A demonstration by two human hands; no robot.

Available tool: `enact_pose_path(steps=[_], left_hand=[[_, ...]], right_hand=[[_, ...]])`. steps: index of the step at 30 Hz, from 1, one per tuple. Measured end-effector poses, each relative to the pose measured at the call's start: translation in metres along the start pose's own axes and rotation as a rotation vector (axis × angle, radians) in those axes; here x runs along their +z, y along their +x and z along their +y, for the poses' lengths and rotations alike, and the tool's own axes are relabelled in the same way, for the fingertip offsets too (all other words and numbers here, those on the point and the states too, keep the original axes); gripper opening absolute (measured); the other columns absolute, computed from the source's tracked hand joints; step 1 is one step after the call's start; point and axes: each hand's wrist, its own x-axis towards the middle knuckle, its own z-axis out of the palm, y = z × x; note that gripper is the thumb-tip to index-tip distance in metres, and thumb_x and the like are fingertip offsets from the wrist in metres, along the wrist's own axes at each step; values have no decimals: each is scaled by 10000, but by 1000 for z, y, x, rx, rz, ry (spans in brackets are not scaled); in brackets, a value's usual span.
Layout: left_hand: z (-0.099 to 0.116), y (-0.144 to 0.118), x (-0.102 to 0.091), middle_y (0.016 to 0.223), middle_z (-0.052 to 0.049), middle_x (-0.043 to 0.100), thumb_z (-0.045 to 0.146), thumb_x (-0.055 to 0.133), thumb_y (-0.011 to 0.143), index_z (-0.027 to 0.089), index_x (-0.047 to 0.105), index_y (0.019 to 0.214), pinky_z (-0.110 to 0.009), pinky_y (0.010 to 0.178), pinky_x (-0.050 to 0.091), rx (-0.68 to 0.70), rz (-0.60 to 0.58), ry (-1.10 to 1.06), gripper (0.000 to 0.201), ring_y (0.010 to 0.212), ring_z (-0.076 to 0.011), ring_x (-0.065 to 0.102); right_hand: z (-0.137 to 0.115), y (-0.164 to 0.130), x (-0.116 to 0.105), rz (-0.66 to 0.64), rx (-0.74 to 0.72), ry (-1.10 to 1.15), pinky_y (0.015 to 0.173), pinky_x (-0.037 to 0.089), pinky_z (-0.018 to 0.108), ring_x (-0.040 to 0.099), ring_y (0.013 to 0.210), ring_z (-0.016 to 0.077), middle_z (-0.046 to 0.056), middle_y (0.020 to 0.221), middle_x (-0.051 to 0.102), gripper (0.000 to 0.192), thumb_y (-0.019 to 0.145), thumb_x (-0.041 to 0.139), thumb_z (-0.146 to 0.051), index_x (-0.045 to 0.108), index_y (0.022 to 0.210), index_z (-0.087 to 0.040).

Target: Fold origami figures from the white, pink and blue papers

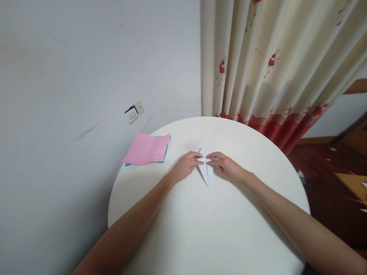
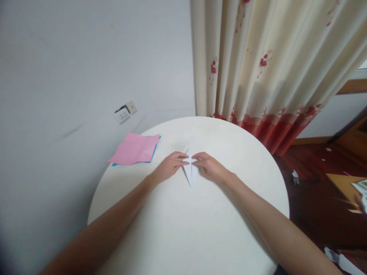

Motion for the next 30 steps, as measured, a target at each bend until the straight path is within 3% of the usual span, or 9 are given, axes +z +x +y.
enact_pose_path(steps=[3,10,14,20,25,27,30], left_hand=[[-6,-4,2,1175,-40,688,-12,450,848,267,737,1089,-397,1008,469,-69,-115,27,467,1118,-196,587],[-5,-5,2,1168,-65,707,212,603,899,234,720,1131,-397,1014,437,-167,-161,-32,261,1109,-229,603],[-4,-5,1,1197,-84,690,286,643,891,219,696,1171,-397,1022,422,-184,-165,-19,293,1138,-238,586],[0,-5,-2,1231,-75,663,351,689,858,232,644,1226,-385,1049,384,-168,-173,-78,390,1175,-240,558],[11,-1,-10,1103,-48,700,372,688,843,219,666,1101,-329,942,439,-280,-186,-154,301,1018,-217,622],[15,-1,-13,1050,-42,714,384,612,890,218,682,1050,-306,897,459,-320,-194,-207,241,963,-205,639],[17,-1,-15,1079,-64,726,382,527,930,210,710,1031,-308,927,459,-345,-183,-271,270,990,-209,653]], right_hand=[[8,-4,3,-82,56,5,980,501,393,601,1153,231,95,1214,670,568,700,482,68,729,1120,-223],[2,-2,2,-66,80,1,948,505,372,618,1096,224,95,1157,693,412,811,493,-9,752,1056,-215],[-3,-1,1,-73,108,-35,949,492,400,603,1093,250,118,1169,675,278,883,580,-178,719,1123,-200],[-4,1,2,-39,110,-13,959,454,441,565,1119,292,149,1211,648,440,877,661,-363,620,1279,-191],[-9,5,2,-39,72,82,956,430,412,586,1075,271,139,1182,665,547,883,637,-478,555,1343,-192],[-12,5,1,-31,85,116,921,440,387,603,1017,252,131,1105,683,478,899,612,-480,597,1276,-185],[-15,6,-1,-29,119,161,860,452,352,610,901,217,101,949,691,311,935,559,-455,687,1012,-182]])
